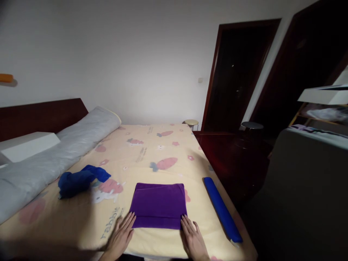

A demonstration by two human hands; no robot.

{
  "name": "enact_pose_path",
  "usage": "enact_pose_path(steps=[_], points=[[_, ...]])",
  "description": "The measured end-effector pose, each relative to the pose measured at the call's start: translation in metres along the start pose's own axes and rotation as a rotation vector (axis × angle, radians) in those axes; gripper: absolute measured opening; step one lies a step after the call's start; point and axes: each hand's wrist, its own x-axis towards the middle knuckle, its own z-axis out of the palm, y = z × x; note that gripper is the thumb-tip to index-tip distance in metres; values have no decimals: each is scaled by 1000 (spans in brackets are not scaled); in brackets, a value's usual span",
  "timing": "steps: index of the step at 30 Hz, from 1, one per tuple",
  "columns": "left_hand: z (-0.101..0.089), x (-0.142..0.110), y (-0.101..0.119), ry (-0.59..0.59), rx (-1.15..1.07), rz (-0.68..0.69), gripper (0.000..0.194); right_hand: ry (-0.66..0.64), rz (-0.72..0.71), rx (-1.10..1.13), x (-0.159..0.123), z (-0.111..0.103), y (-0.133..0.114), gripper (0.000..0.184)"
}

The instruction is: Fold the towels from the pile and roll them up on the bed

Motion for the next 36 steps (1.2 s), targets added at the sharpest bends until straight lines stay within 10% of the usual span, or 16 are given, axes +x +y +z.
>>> enact_pose_path(steps=[9, 21, 31, 36], points=[[30, 59, 95, -10, -131, 177, 87, -28, -37, 68, 59, 27, -83, 51], [-5, 26, 2, -121, -109, -5, 70, -207, 169, 114, 32, -13, -16, 60], [-8, 13, -18, -120, -1, -52, 78, -167, 208, 101, 21, -12, 4, 58], [-23, 32, 26, -197, -21, -77, 91, -214, 168, 161, 40, -16, -27, 70]])
